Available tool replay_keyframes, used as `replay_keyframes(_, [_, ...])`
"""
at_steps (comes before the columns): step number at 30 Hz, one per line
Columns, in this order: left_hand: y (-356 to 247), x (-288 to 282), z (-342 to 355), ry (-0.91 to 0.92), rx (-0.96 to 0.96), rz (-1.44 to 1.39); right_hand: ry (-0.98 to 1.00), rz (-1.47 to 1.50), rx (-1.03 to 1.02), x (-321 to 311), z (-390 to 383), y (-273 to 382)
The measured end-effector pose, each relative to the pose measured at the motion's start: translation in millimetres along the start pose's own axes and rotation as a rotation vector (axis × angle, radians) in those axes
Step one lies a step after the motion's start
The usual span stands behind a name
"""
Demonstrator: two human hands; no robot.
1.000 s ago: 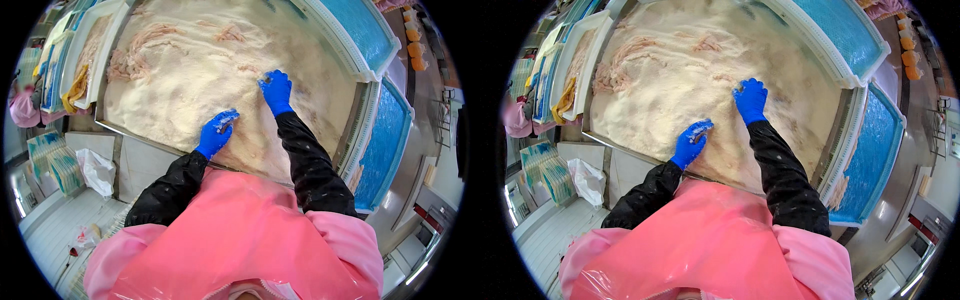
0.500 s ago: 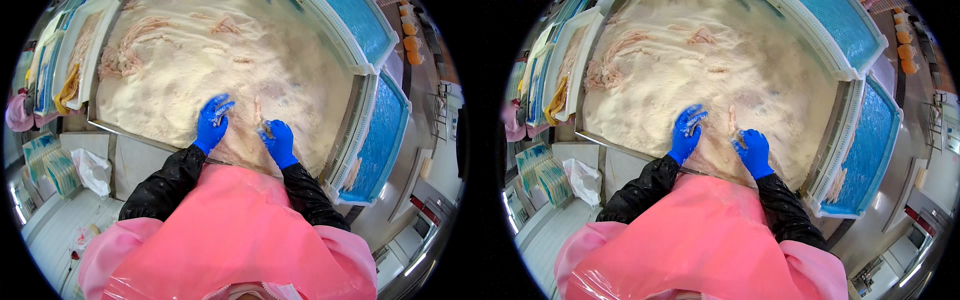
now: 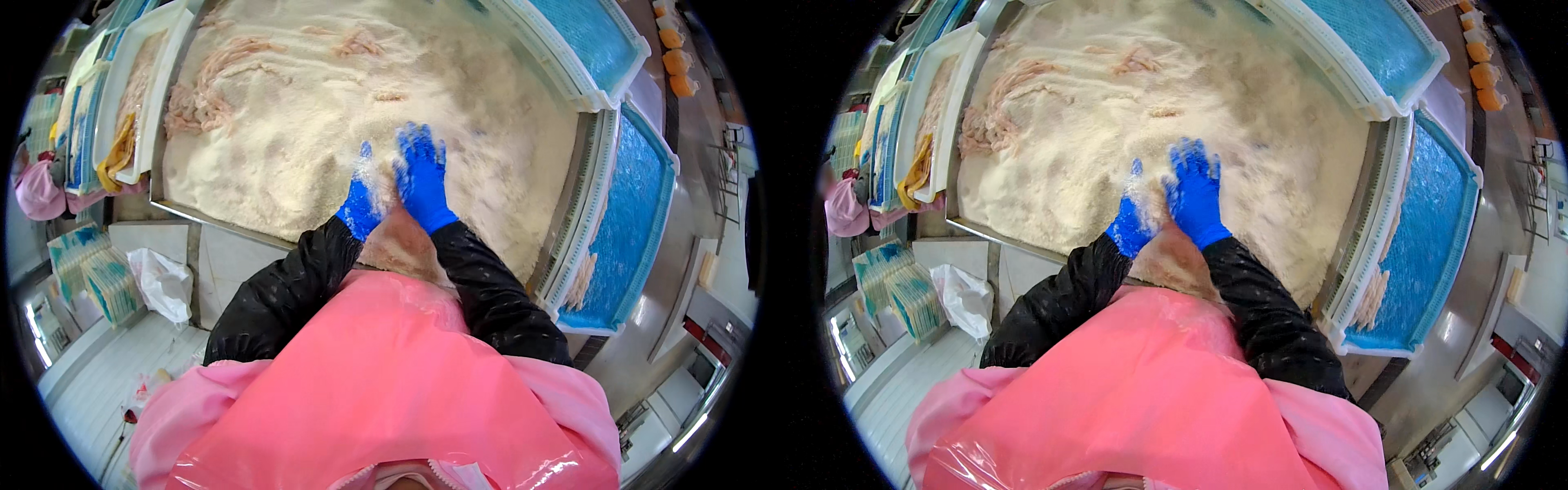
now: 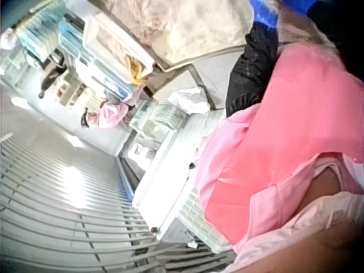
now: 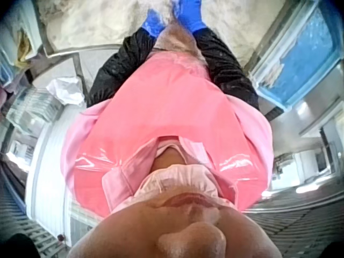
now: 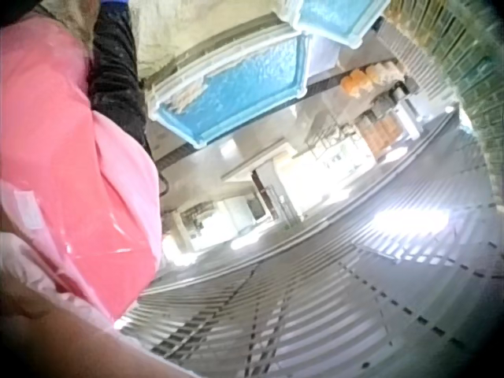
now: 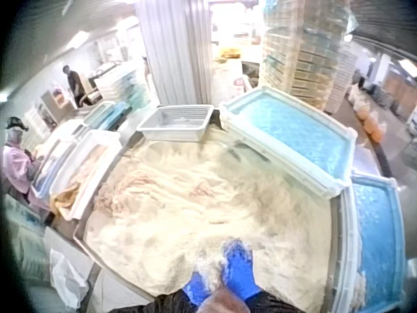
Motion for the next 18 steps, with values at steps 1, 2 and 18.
replay_keyframes(1, [-4.9, 1.3, -12.7, -0.502, 0.151, 0.112, 0.050, 0.128, -0.059, 8.1, 2.8, 2.7])
replay_keyframes(2, [-7.0, -0.2, -14.0, -0.539, 0.138, 0.117, 0.101, 0.258, -0.119, 16.7, 4.8, 7.8])
replay_keyframes(18, [-65.7, 30.6, -67.4, -0.609, 0.413, 1.234, 0.097, 1.259, 0.491, -19.4, 87.1, -63.8])
Point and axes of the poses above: each hand's wrist, its own z-axis towards the middle knuckle, its own x-axis out of the palm, y = z × x, the point moved 6 cm from there along z, towards the middle knuckle, and after that the axes turned 4 degrees about z, right-handed, at the moved point
